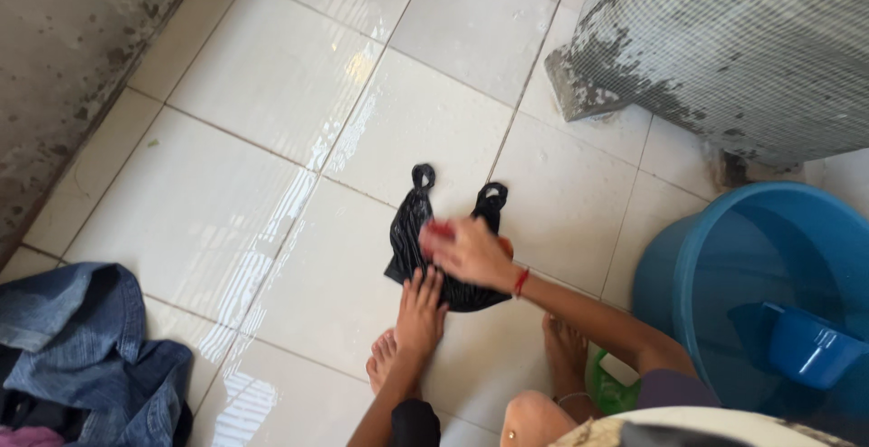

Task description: The person washes clothes by hand on a tiled floor. They scrub a gray garment and a black top with soap and a brush, rinse them with water from a blue basin using a small cup, and wring them out.

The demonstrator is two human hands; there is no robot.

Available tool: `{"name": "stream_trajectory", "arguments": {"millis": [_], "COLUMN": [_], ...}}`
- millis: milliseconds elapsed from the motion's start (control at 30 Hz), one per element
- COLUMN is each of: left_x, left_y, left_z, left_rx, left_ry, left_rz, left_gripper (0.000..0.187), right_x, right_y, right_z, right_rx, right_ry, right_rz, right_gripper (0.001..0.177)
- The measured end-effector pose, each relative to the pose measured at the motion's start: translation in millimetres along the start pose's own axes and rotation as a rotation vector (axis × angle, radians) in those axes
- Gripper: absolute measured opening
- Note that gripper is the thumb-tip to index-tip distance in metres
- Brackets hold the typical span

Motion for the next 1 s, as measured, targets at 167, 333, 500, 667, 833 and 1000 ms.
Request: {"name": "stream_trajectory", "arguments": {"millis": [167, 333, 500, 667, 833, 1000], "left_x": [-51, -62, -56, -60, -51, -53], "left_y": [32, 37, 39, 39, 34, 62], "left_z": [6, 5, 5, 6, 3, -12], "left_rx": [-0.036, -0.081, -0.108, -0.062, -0.090, -0.033], "left_ry": [-0.005, -0.077, -0.100, -0.050, -0.044, 0.001], "left_rz": [-0.242, -0.243, -0.195, -0.199, -0.197, -0.472], "left_gripper": [0.048, 0.057, 0.054, 0.046, 0.045, 0.042], "right_x": [-26, -11, -12, -55, -59, 41], "right_y": [13, -145, -141, -3, -117, -173], "right_z": [-40, 70, 47, -14, 118, 209], "right_rx": [0.453, -0.130, -0.061, 0.098, -0.114, -0.484], "right_ry": [0.202, 0.427, 0.328, 0.220, 0.492, 0.622], "right_rz": [0.209, 0.389, 0.264, 0.128, 0.304, 0.494], "right_gripper": [0.045, 0.048, 0.040, 0.045, 0.052, 0.059]}}
Point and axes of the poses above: each hand's wrist, its own y-axis away from the middle knuckle, its own x-axis out of the back of the hand, z = x × y, the point moved 9 cm from there along -y, towards the middle knuckle, and after that the axes turned 15 degrees about -x, right-handed, at the moved point
